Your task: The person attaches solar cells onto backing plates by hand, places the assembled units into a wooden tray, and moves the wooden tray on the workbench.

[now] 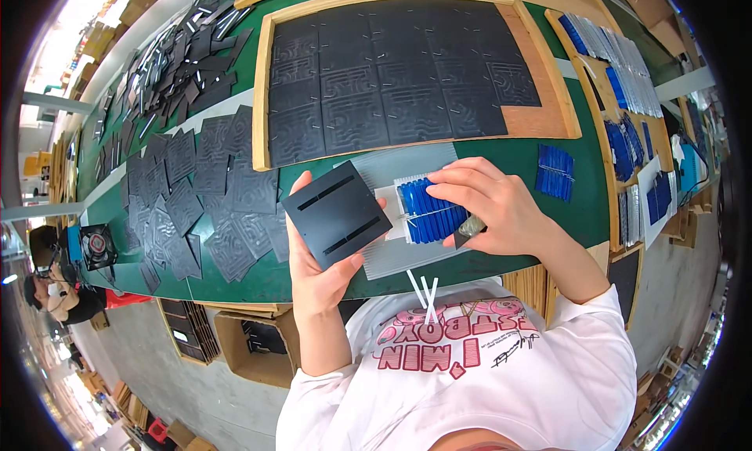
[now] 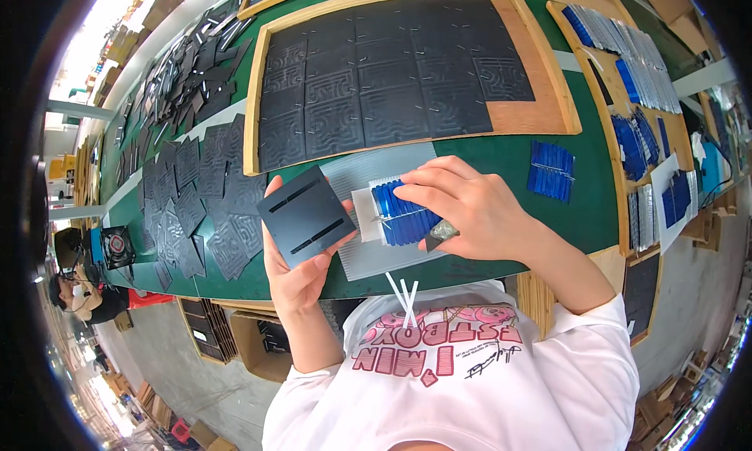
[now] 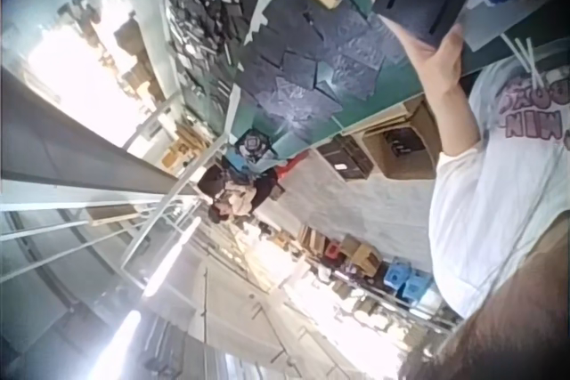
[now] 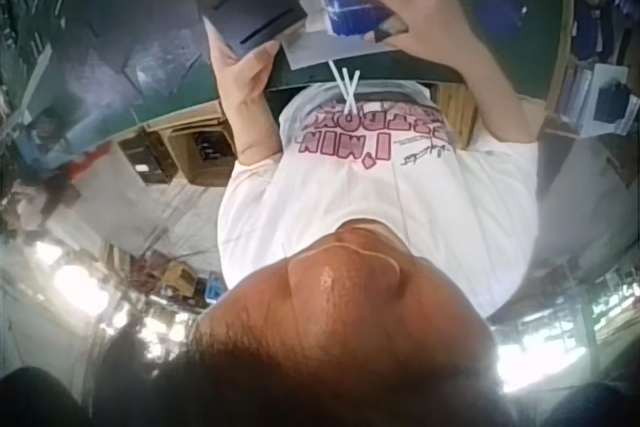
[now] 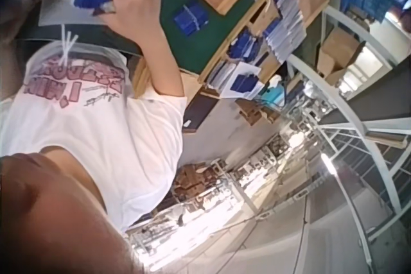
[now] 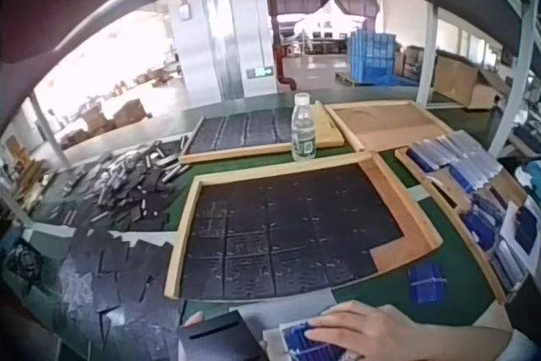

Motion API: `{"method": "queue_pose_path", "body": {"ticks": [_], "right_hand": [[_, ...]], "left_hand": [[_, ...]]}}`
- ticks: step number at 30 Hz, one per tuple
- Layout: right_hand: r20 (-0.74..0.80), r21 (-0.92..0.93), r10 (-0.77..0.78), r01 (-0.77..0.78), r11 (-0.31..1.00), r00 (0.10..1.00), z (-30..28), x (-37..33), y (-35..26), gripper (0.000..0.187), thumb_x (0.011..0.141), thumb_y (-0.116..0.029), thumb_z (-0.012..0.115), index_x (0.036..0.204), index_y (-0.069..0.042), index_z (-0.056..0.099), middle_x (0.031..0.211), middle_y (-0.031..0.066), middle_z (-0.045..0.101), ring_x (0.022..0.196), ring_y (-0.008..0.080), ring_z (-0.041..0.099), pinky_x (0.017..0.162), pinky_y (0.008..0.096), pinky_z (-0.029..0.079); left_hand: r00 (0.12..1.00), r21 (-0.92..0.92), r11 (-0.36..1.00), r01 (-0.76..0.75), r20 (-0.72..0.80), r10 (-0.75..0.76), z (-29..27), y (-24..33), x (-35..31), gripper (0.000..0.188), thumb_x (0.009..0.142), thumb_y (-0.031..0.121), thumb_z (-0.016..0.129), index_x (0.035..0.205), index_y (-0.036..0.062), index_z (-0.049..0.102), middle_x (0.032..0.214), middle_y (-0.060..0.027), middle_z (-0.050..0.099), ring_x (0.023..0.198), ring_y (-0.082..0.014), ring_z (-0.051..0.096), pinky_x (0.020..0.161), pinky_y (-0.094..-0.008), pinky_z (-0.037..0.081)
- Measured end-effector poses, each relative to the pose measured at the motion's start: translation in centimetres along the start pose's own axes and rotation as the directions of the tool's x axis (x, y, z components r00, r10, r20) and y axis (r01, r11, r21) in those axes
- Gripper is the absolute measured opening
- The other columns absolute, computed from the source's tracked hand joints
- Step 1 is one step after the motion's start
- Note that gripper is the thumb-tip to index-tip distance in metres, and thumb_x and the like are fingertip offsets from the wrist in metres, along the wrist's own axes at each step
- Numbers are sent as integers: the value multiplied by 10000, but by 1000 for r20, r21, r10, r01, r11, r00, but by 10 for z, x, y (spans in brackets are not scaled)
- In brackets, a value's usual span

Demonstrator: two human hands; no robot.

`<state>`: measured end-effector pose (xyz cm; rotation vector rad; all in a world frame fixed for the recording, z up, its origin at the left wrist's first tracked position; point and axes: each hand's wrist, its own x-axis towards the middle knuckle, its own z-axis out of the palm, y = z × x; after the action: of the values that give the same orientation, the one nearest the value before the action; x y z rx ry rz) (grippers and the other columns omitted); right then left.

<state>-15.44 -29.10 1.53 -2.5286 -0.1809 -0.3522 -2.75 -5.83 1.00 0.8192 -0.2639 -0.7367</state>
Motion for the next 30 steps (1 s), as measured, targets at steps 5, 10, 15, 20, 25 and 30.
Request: {"method": "queue_pose_path", "body": {"ticks": [5,10,15,20,25,30], "right_hand": [[-42,55,-18,20,998,999,-6,-1,1,687,637,-346,876,1223,-108,609,1242,73,640,1106,293,606,777,352,570],[-160,167,-24,51,985,987,-22,8,-8,692,619,-311,892,1221,-118,609,1224,69,643,1069,301,618,800,371,570],[-213,211,-84,130,969,973,-26,22,-18,700,607,-296,900,1216,-114,608,1221,78,647,1054,320,626,831,399,561],[-195,184,-87,123,975,977,-21,26,-21,712,566,-235,900,1207,-120,612,1229,60,644,1053,308,627,789,384,579],[-197,168,-93,127,978,976,-17,27,-22,712,555,-208,888,1207,-126,613,1232,49,642,1057,294,625,737,362,590],[-200,144,-104,134,980,974,-16,28,-23,716,552,-231,887,1205,-124,613,1228,48,642,1059,288,624,717,353,592]], "left_hand": [[1000,33,999,-8,-1,8,-3,-1,3,1028,668,-162,632,1543,125,175,1379,-190,486,1251,-437,542,996,-539,503],[999,146,989,-14,-40,20,2,-13,7,1024,653,-171,592,1548,111,183,1357,-213,506,1234,-427,553,989,-543,504],[983,218,972,91,134,-122,19,-28,7,1047,688,-223,525,1575,133,95,1436,-114,430,1313,-206,472,1039,-343,433],[966,209,967,146,180,-185,28,-32,6,1073,671,-232,491,1584,151,76,1431,-82,409,1286,-169,472,1011,-308,444],[967,188,968,166,159,-197,28,-34,6,1071,653,-216,505,1579,138,98,1431,-105,408,1299,-220,476,1022,-360,455],[968,175,967,185,138,-210,32,-32,6,1067,628,-196,503,1572,118,116,1446,-147,395,1335,-286,460,1066,-423,441]]}}
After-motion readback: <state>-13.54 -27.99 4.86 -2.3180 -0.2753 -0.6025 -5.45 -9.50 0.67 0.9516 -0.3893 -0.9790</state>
